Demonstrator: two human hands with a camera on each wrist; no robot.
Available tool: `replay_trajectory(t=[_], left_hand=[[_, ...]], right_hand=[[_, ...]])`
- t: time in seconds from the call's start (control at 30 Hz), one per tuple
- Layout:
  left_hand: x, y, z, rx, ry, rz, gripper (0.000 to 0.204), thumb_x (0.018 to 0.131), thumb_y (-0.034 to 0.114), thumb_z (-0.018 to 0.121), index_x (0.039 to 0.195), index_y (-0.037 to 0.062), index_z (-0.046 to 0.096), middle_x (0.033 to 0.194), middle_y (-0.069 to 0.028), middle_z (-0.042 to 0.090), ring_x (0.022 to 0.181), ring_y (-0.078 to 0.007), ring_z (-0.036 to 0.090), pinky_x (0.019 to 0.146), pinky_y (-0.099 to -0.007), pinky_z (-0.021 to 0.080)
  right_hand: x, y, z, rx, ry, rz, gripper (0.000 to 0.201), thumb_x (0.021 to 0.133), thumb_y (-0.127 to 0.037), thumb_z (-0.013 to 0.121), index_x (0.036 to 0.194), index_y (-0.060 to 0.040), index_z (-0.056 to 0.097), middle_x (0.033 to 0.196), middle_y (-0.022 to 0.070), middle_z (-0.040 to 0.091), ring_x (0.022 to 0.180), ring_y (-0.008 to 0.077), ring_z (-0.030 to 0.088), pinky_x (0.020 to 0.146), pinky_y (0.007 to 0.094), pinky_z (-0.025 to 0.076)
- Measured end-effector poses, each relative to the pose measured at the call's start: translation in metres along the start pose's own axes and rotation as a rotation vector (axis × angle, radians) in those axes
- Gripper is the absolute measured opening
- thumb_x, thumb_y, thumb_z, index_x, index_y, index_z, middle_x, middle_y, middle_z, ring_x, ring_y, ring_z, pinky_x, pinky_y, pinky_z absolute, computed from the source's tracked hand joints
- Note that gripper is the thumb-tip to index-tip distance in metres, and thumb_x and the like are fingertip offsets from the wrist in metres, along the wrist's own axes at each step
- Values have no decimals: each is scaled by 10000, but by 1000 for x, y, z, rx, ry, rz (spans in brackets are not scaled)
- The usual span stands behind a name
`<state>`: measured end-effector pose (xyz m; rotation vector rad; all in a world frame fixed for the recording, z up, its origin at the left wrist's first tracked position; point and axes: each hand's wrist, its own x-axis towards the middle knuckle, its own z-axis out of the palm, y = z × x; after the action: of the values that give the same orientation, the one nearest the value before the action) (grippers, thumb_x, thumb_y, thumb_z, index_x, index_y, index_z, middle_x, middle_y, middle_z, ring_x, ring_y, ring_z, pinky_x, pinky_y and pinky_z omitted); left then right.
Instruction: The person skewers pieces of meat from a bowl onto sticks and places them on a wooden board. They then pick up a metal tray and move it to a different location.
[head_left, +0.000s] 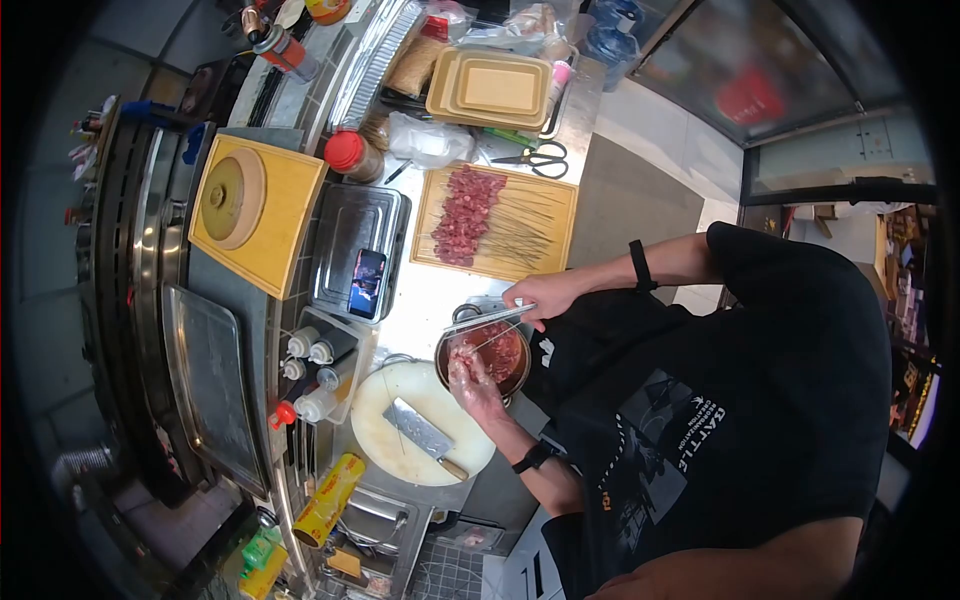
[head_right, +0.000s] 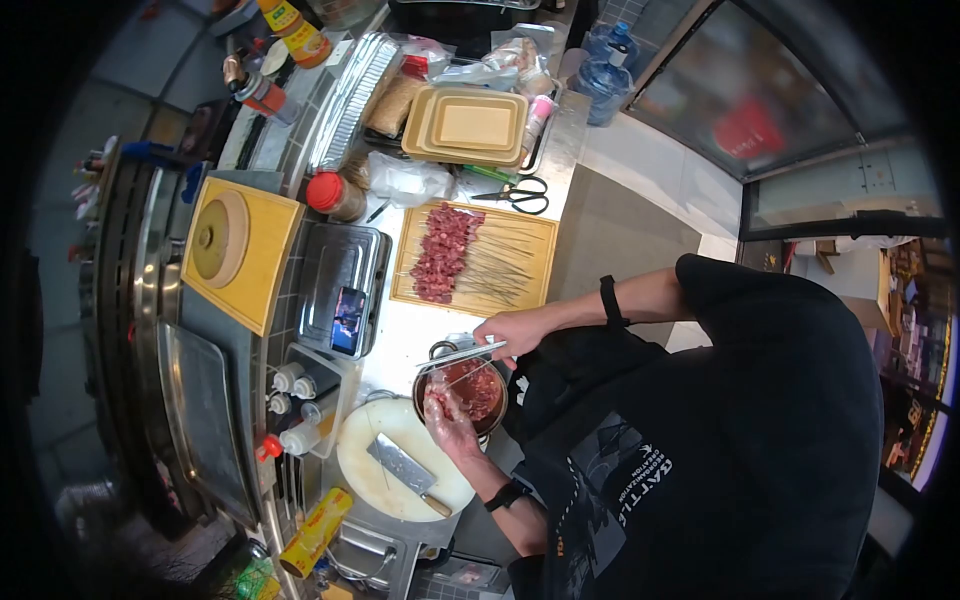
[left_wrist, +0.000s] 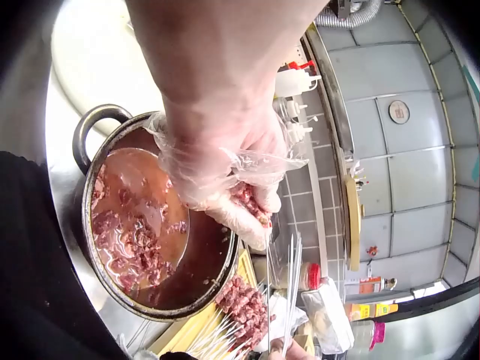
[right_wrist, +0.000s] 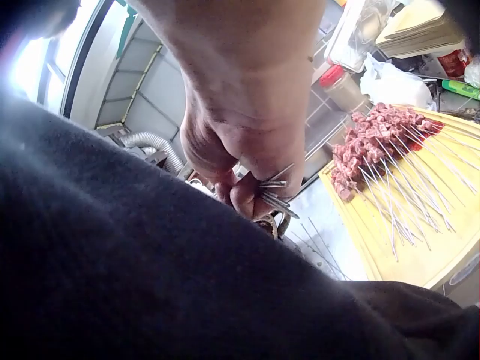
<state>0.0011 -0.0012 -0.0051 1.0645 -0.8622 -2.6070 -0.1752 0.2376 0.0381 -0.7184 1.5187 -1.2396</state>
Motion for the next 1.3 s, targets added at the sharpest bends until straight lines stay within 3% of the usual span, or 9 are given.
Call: replay_trajectory(t=[0.07,0.37,0.47,0.57,0.6,0.73,0.83,0.97,1.3], left_hand=[[-4,2,8,43,16,0,216,1019,70,635,1198,-49,612,1149,-128,649,1037,-203,629,947,-286,567],[-6,2,7,76,-6,-130,166,972,23,666,1120,-47,638,1171,-143,655,1054,-238,639,978,-349,562],[-10,-5,21,134,-43,-219,207,971,47,678,1154,-41,637,1195,-148,657,1108,-254,637,1036,-380,542],[-16,-3,37,194,-77,-231,332,977,90,684,1273,-44,616,1258,-166,646,1193,-279,618,1096,-425,511],[-15,1,36,147,-66,-236,484,982,136,688,1396,-66,542,1339,-187,617,1268,-304,584,1154,-452,459],[-13,10,27,20,-146,-149,576,979,136,690,1440,-123,461,1418,-216,568,1343,-327,533,1221,-432,374],[-10,10,15,103,-182,-53,540,983,101,674,1427,-126,469,1424,-220,561,1338,-323,537,1214,-428,385],[-7,12,14,110,-41,-1,415,1028,54,594,1396,-113,501,1381,-220,582,1306,-298,563,1165,-389,448],[-1,9,7,148,117,-29,273,1061,41,533,1307,-75,563,1299,-188,632,1186,-278,638,1068,-370,538]], right_hand=[[2,3,-1,-23,-8,-20,152,963,-15,595,999,-25,448,641,43,694,675,157,726,623,314,496],[4,6,3,-6,-14,1,111,948,-7,593,989,-7,490,643,57,691,644,169,721,598,331,521],[7,-2,5,-20,-15,60,102,967,-17,590,1000,-25,494,651,45,684,676,170,719,622,347,505],[8,-1,8,-17,9,77,102,970,-24,590,1001,-28,492,653,47,684,684,171,725,631,346,506],[8,2,7,-8,24,69,105,971,-28,592,1004,-30,492,655,48,685,683,171,722,633,346,506],[4,4,4,0,57,40,118,972,-43,600,1012,-37,490,659,43,688,677,168,710,642,344,501],[2,3,3,-13,52,21,125,973,-51,605,1013,-39,488,654,30,689,671,160,699,645,340,495],[1,-4,1,-26,40,40,124,973,-56,606,1008,-40,489,641,14,686,664,151,694,653,334,494],[-1,-4,-1,1,50,62,112,973,-48,603,990,-37,493,639,18,686,651,142,690,645,334,496]])
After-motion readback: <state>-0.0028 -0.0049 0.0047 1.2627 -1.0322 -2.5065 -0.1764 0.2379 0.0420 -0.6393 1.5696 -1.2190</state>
